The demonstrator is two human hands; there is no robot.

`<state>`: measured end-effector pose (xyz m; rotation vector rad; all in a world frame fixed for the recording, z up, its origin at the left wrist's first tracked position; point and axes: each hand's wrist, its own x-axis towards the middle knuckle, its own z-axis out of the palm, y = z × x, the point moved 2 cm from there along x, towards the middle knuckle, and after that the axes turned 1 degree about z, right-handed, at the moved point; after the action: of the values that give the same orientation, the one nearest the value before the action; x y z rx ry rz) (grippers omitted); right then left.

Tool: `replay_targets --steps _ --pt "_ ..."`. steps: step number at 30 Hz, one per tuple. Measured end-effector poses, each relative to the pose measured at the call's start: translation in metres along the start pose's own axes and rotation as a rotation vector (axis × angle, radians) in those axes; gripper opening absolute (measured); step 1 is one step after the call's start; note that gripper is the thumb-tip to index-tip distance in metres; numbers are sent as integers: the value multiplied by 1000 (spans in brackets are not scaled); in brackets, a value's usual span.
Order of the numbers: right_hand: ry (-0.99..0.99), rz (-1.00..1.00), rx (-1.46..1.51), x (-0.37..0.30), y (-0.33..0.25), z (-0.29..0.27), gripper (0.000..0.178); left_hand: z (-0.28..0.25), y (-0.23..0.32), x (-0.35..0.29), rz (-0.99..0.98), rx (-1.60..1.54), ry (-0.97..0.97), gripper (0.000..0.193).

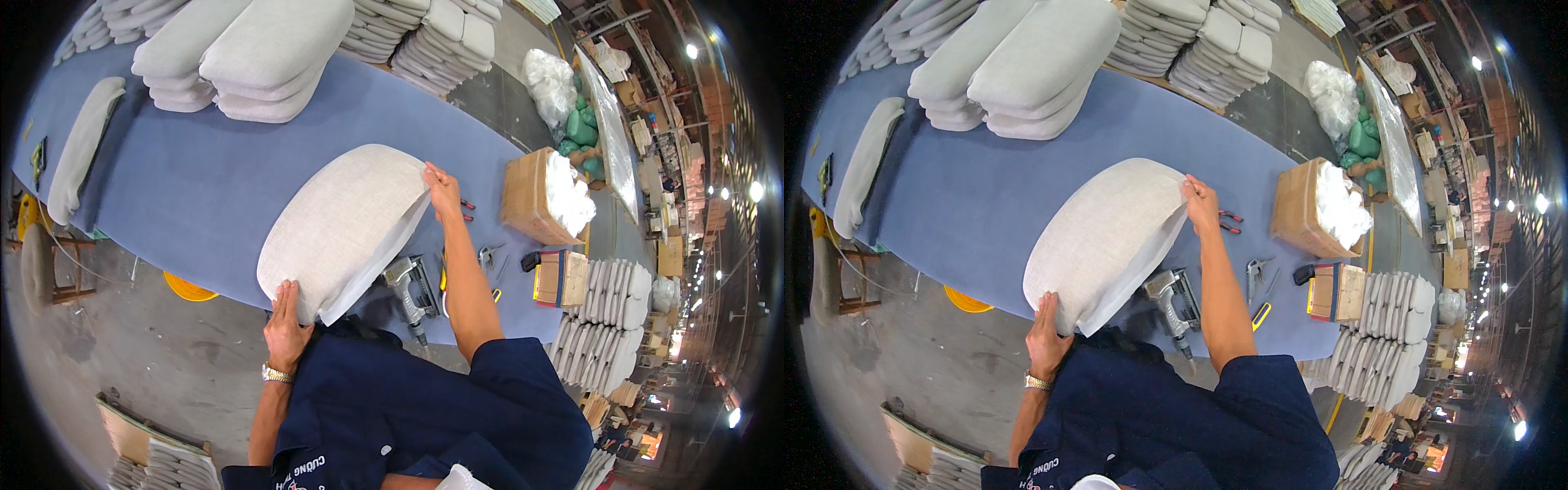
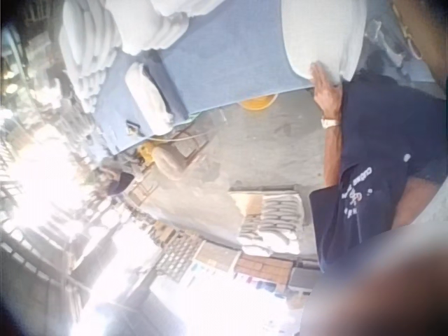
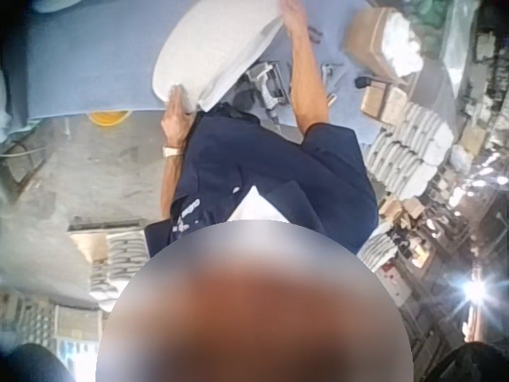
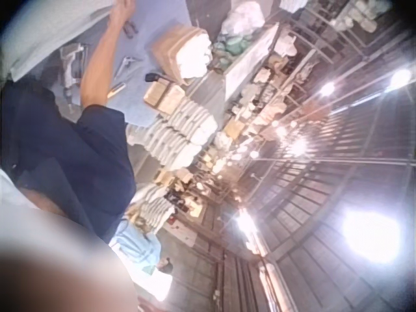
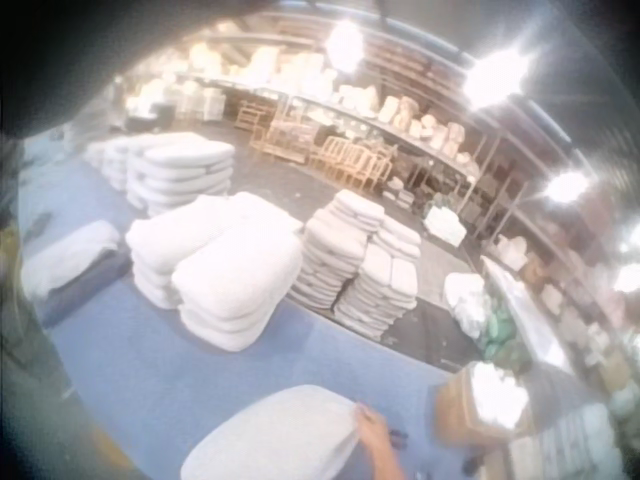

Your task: The person assembles white cushion covers by folding fabric over foam inserts, trimming excess fabric with scissors and a utility knife, and securing edges with a staple gun. The person repeatedly handles individual cushions, trims, staples, and stacks them on a workbench.

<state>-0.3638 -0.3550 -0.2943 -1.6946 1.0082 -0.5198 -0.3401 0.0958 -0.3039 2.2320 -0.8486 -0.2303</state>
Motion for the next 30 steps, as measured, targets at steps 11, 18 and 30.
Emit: replay_targets --steps 11,18,30 --pt "125 -108 -122 -113 -43 1 39 -102 -17 -23 -128 -94 -225 95" --pt "134 -113 -140 -196 -66 25 38 -144 -31 -69 -387 -247 -407 99" --pt "97 -179 -10 -197 -71 48 37 -74 -21 173 -107 -218 -804 59"
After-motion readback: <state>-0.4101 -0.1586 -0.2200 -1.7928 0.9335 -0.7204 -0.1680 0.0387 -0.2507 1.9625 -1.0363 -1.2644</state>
